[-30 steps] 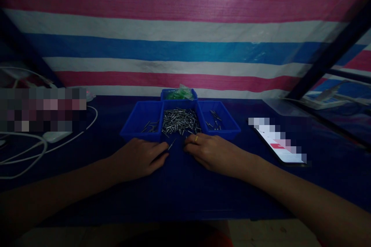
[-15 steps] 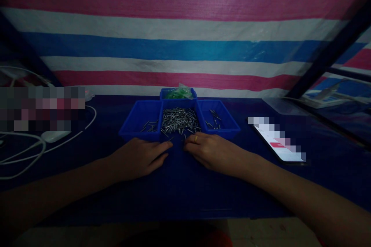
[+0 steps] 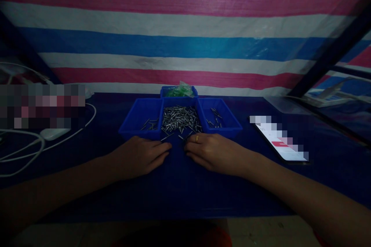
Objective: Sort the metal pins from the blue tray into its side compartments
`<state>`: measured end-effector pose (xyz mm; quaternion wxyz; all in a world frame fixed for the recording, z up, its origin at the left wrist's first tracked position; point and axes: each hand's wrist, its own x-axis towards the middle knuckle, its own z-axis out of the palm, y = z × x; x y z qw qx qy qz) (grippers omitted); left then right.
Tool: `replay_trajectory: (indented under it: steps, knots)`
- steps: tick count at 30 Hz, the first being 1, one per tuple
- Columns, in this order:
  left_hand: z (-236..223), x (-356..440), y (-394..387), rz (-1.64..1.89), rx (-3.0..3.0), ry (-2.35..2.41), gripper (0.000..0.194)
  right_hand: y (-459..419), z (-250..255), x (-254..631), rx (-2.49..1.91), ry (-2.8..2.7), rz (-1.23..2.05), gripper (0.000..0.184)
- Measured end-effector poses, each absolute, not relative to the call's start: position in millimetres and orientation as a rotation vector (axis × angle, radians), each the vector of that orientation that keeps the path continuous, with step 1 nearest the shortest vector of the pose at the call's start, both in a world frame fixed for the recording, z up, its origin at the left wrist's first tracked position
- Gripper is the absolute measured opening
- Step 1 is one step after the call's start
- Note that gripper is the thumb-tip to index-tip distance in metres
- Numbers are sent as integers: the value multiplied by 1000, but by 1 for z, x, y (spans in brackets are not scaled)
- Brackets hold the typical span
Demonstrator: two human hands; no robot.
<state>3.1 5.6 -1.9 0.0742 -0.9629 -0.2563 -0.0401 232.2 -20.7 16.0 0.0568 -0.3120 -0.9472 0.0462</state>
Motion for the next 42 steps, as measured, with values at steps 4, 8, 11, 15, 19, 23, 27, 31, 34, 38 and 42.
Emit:
replay_trajectory:
  steps: [4, 8, 11, 15, 19, 23, 27, 31, 34, 38, 42]
  knots:
    - [-2, 3, 5, -127, -2874, -764, 19, -22, 17, 231, -924, -2879, 156, 22]
    - [-2, 3, 5, -139, -2886, -756, 19, -22, 16, 231, -931, -2846, 167, 20]
    - [-1, 3, 5, -137, -2890, -761, 18, -21, 15, 231, -928, -2827, 135, 22]
    - [0, 4, 4, -113, -2888, -778, 19, -20, 13, 231, -960, -2818, 103, 22]
    - [1, 5, 5, -92, -2875, -789, 18, -20, 13, 232, -983, -2834, 132, 24]
    - [-1, 5, 6, -97, -2881, -783, 17, -20, 14, 233, -1006, -2833, 141, 26]
    - [-1, 5, 5, -103, -2872, -792, 17, -21, 13, 232, -973, -2831, 78, 30]
    - [0, 5, 4, -99, -2858, -780, 16, -21, 12, 230, -936, -2834, 58, 29]
    - [-1, 5, 4, -97, -2852, -784, 16, -20, 11, 229, -926, -2842, 65, 28]
    - [-2, 5, 5, -133, -2856, -807, 19, -20, 11, 229, -939, -2843, 70, 30]
    - [-3, 4, 6, -175, -2852, -758, 28, -21, 11, 229, -947, -2849, 65, 31]
